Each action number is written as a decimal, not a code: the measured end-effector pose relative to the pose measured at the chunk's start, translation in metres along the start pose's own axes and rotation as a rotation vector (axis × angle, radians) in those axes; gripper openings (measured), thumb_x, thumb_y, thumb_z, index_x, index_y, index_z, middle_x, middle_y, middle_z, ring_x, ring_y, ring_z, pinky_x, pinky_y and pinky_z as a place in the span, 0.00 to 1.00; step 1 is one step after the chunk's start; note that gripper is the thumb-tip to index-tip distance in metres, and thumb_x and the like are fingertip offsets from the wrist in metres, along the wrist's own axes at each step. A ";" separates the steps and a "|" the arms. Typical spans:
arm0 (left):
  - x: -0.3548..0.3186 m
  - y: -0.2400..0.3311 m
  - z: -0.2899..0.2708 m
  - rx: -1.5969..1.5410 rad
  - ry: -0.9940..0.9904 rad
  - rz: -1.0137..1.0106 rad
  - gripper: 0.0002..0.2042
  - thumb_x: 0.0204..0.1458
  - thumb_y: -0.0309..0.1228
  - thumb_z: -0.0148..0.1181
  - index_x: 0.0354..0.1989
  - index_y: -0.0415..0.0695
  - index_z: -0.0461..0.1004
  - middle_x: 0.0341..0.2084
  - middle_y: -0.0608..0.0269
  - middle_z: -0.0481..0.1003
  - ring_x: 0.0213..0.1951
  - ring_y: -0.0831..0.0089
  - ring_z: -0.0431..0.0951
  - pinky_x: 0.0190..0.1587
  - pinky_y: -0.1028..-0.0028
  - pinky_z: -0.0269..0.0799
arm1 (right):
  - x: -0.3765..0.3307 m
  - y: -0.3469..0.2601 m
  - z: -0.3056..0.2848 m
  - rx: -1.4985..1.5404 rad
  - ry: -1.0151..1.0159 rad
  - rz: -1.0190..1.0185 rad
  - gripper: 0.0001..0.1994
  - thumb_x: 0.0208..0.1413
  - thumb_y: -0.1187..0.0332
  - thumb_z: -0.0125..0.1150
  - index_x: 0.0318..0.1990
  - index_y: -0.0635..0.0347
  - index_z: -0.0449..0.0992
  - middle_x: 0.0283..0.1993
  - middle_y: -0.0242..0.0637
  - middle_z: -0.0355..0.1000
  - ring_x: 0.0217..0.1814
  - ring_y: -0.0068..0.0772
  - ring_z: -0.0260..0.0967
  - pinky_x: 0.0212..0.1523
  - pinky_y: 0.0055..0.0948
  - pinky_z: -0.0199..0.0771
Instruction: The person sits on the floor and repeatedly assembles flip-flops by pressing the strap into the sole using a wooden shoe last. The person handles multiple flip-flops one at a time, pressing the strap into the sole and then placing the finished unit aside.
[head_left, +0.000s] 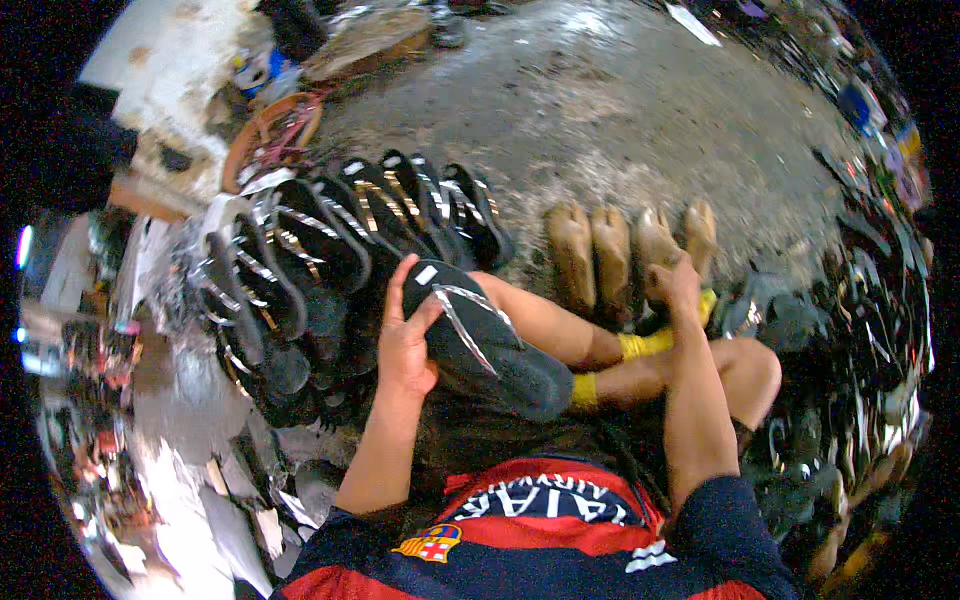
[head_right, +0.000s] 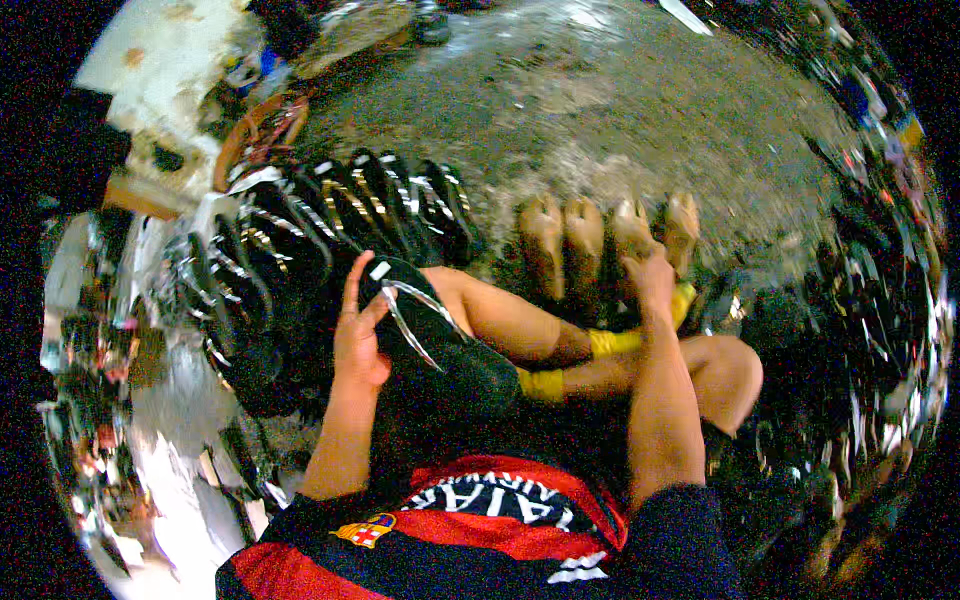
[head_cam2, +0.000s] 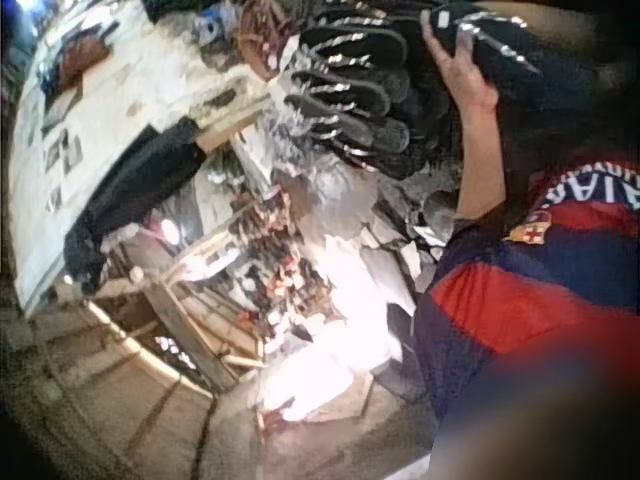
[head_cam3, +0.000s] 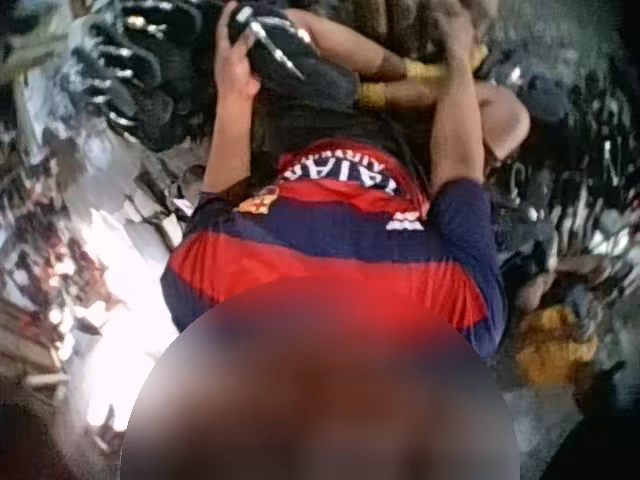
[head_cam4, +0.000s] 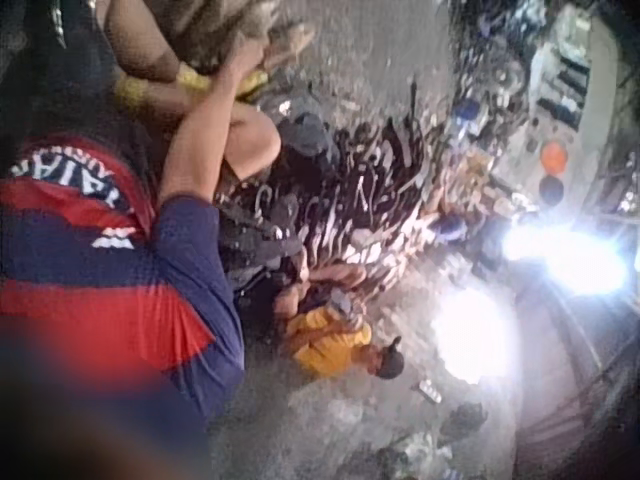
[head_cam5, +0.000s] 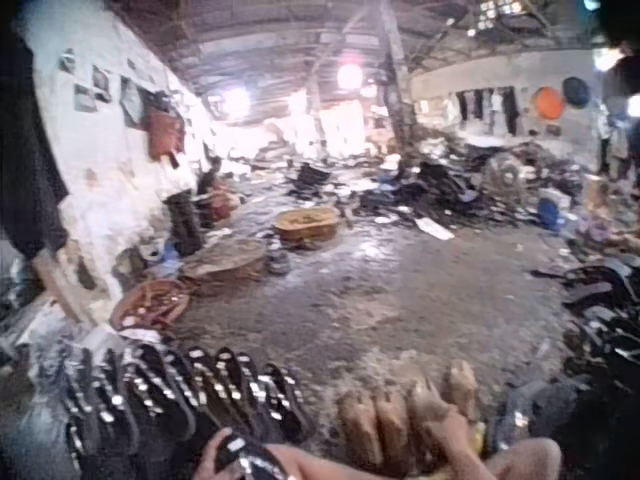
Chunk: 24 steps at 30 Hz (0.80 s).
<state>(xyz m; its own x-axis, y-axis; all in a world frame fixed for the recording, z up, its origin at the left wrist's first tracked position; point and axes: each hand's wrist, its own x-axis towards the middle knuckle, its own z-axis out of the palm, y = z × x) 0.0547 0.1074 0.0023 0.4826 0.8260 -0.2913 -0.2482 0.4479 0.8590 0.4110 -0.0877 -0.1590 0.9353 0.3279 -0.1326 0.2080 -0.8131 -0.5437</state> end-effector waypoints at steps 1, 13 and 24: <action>0.002 0.003 -0.002 0.003 0.012 0.011 0.33 0.54 0.21 0.65 0.70 0.58 0.65 0.49 0.64 0.76 0.48 0.68 0.78 0.53 0.66 0.77 | -0.012 -0.013 -0.017 0.094 0.007 -0.037 0.34 0.48 0.59 0.75 0.61 0.65 0.71 0.51 0.55 0.79 0.54 0.51 0.78 0.56 0.43 0.76; 0.026 0.009 0.013 0.105 -0.002 0.277 0.30 0.59 0.17 0.61 0.70 0.49 0.63 0.51 0.64 0.75 0.49 0.75 0.76 0.55 0.73 0.73 | -0.216 -0.087 -0.149 -0.004 -0.133 -0.910 0.29 0.45 0.71 0.74 0.59 0.39 0.79 0.61 0.43 0.73 0.58 0.54 0.67 0.61 0.47 0.70; -0.011 -0.035 0.057 0.388 -0.329 0.219 0.27 0.73 0.40 0.43 0.76 0.44 0.50 0.67 0.60 0.62 0.65 0.72 0.62 0.69 0.72 0.53 | -0.228 -0.100 -0.133 0.344 -0.229 -0.604 0.35 0.44 0.71 0.77 0.64 0.57 0.73 0.60 0.47 0.74 0.63 0.49 0.68 0.65 0.42 0.68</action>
<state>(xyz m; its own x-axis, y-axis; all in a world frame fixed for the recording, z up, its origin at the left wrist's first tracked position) 0.1064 0.0633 -0.0006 0.7069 0.7073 0.0049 -0.0745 0.0675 0.9949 0.2150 -0.1444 0.0356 0.5949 0.7942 0.1236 0.5320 -0.2738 -0.8013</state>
